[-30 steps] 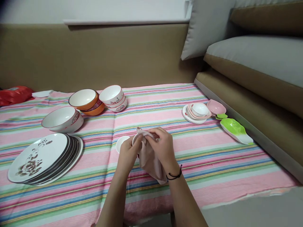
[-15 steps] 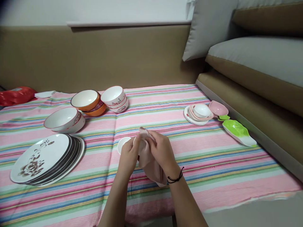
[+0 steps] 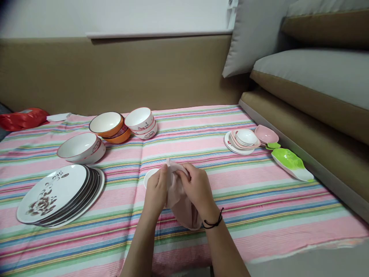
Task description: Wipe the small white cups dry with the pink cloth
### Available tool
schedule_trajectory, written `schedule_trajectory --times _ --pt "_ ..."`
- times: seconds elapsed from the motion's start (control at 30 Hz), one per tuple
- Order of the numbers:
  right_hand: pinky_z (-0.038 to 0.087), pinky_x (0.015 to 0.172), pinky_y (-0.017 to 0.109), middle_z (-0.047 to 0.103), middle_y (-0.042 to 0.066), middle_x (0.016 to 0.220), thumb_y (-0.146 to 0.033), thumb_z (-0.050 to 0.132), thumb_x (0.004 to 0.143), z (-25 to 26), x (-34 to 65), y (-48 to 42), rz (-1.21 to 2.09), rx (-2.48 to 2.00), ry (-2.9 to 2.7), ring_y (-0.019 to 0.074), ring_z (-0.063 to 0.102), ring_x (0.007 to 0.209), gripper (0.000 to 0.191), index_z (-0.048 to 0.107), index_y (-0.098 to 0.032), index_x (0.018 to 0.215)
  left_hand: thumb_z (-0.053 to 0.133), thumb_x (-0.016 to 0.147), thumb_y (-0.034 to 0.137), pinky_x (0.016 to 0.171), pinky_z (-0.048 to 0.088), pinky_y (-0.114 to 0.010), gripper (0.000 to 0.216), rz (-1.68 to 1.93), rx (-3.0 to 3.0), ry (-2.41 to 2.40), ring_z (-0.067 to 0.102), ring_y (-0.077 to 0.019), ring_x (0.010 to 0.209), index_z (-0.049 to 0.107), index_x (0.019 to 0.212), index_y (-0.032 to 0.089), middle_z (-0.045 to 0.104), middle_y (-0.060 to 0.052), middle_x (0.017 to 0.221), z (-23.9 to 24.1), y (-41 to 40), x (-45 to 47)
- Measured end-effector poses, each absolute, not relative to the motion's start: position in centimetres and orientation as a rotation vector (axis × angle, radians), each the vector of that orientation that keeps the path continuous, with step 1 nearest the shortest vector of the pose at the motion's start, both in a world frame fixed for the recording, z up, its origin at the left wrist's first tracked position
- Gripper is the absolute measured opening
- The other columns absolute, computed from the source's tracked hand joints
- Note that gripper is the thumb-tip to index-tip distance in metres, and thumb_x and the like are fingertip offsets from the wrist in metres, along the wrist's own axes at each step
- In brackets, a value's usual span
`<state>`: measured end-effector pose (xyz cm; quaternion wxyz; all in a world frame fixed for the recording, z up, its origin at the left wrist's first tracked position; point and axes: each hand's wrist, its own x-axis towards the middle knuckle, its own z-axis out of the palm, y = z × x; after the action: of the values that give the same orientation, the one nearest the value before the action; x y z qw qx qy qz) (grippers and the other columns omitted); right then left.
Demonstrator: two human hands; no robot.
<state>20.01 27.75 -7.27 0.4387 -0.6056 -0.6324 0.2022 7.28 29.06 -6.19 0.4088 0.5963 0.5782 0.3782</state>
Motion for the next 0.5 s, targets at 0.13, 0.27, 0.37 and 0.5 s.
schedule_trajectory --times 0.13,0.27,0.37,0.5 --pt "0.021 0.047 0.025 0.035 -0.003 0.044 -0.043 0.049 0.088 -7.71 20.25 27.67 0.334 -1.626 -1.607 0.0093 0.031 0.044 0.045 0.04 -0.018 0.052 0.03 0.092 0.052 0.055 0.026 -0.027 0.048 0.905 1.577 1.422 0.045 -0.0157 0.059 0.051 0.065 0.019 0.054 -0.001 0.062 -6.1 29.14 7.17" --pt "0.028 0.051 0.024 0.055 0.0 0.059 -0.033 0.04 0.093 -7.66 20.2 27.59 0.383 -1.562 -1.657 0.0124 0.046 0.052 0.029 0.058 -0.018 0.076 0.029 0.093 0.052 0.057 0.029 -0.027 0.048 0.97 1.519 1.449 0.047 -0.0158 0.062 0.055 0.069 0.019 0.057 -0.002 0.066 -6.25 29.12 7.34" --pt "0.033 0.054 0.022 0.061 0.0 0.069 -0.032 0.048 0.089 -7.4 20.18 27.55 0.488 -1.491 -1.576 0.0122 0.053 0.06 0.019 0.061 -0.019 0.085 0.028 0.092 0.053 0.056 0.029 -0.027 0.05 0.974 1.5 1.444 0.046 -0.0152 0.06 0.052 0.066 0.019 0.054 -0.001 0.063 -6.33 28.88 7.47" --pt "0.022 0.048 0.024 0.035 -0.004 0.045 -0.045 0.054 0.085 -7.46 20.48 27.17 0.362 -1.611 -1.53 0.0091 0.031 0.046 0.045 0.04 -0.018 0.052 0.028 0.092 0.053 0.057 0.03 -0.026 0.049 0.979 1.55 1.38 0.048 -0.0157 0.062 0.051 0.065 0.019 0.055 -0.002 0.064 -6.64 28.43 7.61"
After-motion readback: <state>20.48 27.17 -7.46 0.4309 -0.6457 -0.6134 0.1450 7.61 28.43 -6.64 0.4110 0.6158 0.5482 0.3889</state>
